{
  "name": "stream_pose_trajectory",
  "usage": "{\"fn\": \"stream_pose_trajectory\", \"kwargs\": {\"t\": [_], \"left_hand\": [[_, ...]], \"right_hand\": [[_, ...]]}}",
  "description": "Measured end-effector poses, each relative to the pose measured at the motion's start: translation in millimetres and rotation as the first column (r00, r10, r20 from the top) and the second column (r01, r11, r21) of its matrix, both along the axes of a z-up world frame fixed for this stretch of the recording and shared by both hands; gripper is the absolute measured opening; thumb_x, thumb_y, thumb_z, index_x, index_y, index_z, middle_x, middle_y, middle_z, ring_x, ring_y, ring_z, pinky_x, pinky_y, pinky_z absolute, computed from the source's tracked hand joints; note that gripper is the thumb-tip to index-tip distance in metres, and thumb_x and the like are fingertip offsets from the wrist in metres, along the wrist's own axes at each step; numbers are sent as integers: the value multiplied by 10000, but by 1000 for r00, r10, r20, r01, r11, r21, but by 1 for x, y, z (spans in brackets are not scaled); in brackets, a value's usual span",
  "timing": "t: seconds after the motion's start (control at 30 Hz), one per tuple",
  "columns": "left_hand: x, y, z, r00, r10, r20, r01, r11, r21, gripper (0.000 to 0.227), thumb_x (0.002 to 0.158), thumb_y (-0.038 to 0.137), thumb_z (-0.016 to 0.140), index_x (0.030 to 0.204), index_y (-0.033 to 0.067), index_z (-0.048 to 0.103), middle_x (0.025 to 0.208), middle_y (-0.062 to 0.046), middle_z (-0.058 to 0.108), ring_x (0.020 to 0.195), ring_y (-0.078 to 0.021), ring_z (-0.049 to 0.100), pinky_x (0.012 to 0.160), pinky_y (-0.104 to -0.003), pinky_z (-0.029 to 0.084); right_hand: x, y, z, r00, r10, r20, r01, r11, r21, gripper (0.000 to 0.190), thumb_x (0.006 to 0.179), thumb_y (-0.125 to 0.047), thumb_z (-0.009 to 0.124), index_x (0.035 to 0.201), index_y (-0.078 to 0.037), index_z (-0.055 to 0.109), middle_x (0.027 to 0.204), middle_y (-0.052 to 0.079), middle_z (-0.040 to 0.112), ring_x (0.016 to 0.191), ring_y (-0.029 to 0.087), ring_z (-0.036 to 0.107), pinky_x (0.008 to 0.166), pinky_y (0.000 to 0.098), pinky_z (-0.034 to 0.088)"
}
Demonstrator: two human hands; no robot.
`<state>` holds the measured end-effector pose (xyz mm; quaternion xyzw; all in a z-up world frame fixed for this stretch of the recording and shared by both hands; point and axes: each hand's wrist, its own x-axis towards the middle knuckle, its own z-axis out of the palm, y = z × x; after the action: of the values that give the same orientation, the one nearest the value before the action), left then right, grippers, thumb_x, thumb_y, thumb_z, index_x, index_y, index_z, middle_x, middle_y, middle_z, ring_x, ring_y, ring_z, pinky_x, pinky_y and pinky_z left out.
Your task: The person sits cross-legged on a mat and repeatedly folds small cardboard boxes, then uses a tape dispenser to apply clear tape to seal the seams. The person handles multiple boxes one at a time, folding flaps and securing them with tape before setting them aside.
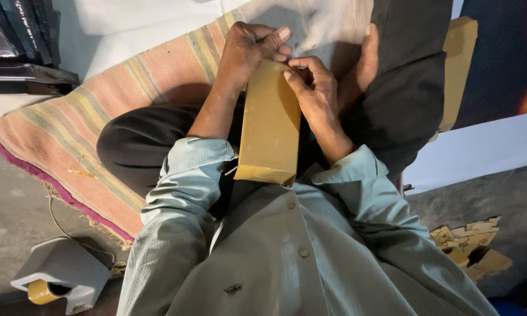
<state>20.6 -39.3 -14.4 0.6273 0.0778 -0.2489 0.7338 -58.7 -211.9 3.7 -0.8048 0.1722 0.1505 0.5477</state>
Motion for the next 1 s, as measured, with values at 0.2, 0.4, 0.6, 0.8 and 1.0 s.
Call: {"fn": "stream_pose_trajectory", "kwargs": {"t": [0.2,0.4,0.6,0.8,1.0], "left_hand": [[-6,-3,13,983,52,179,-27,990,-137,309,992,267,730,1045,-33,783,884,-111,798,776,-157,773,713,-295,651],[-4,0,11,993,87,84,-71,982,-174,341,993,291,726,1060,-39,782,897,-143,807,762,-174,772,732,-306,650],[-9,-2,11,997,68,-34,-73,985,-154,338,983,298,713,1028,-29,786,865,-142,800,723,-159,769,684,-290,654],[-9,-1,13,994,46,-98,-60,989,-138,342,941,316,736,958,-23,782,820,-129,795,681,-156,769,623,-296,664],[-8,-3,1,993,-70,96,49,978,205,325,913,315,800,886,-9,804,723,-134,756,588,-163,674,570,-320,540]], "right_hand": [[-2,1,-2,973,213,88,-180,941,-287,268,912,-119,809,1123,-60,655,861,41,703,744,139,660,681,311,540],[-7,-3,-2,990,-137,-23,138,958,249,188,941,-137,713,1107,-50,699,849,27,683,721,108,563,652,273,456],[-5,-11,8,954,-241,-180,297,846,443,163,962,-176,732,900,-36,676,829,19,676,703,79,551,643,233,442],[-1,0,6,982,-149,-120,185,894,407,157,929,-133,797,865,-23,705,810,-26,651,729,45,546,680,220,438],[7,3,0,980,-108,-169,142,969,201,159,880,-122,795,815,-8,706,753,-25,659,671,48,549,617,232,444]]}}
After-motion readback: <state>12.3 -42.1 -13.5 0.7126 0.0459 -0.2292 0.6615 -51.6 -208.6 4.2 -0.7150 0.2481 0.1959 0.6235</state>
